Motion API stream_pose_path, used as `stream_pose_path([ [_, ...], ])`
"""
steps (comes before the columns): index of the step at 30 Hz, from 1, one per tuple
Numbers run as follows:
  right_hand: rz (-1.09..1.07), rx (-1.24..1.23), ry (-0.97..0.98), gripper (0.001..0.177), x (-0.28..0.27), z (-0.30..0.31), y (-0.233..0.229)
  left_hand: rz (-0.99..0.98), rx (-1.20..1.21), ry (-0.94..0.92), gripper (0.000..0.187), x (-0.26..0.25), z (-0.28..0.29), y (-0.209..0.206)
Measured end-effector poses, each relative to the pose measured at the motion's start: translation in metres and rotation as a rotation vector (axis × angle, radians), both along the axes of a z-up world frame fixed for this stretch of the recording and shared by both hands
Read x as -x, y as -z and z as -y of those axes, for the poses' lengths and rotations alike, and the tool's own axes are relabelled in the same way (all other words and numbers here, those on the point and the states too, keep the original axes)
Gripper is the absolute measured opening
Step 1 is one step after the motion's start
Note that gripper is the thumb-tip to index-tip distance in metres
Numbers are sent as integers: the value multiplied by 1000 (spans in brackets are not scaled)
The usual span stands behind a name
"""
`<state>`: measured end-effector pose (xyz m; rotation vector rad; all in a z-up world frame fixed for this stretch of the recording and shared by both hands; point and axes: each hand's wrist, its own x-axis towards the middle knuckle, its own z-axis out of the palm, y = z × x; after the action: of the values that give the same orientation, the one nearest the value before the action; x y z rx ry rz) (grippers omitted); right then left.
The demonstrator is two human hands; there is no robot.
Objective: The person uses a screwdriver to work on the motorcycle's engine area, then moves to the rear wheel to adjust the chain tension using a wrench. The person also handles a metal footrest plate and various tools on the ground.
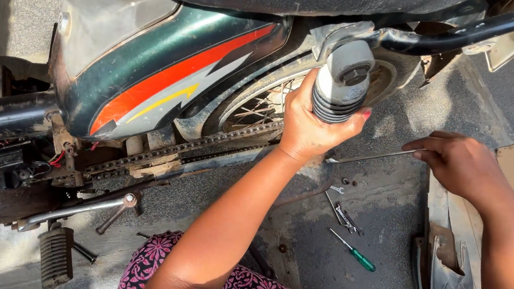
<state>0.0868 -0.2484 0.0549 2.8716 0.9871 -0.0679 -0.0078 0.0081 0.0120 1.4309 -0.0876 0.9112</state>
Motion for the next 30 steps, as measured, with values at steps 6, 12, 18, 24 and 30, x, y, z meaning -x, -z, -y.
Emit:
stream_pose_path([
  [6,-231,-215,113,26,-29,31,35,31,-46,-36,55,-5,-1,10],
  [12,-401,-366,216,25,-47,46,59,58,-36,-25,57,-6,-1,10],
  [18,-503,-456,223,25,-69,55,82,59,-15,21,54,-6,-1,10],
  [24,-592,-508,248,25,-76,48,91,65,-8,5,56,-6,1,11],
  [30,-643,-582,260,26,-99,72,120,49,3,9,58,-6,2,10],
])
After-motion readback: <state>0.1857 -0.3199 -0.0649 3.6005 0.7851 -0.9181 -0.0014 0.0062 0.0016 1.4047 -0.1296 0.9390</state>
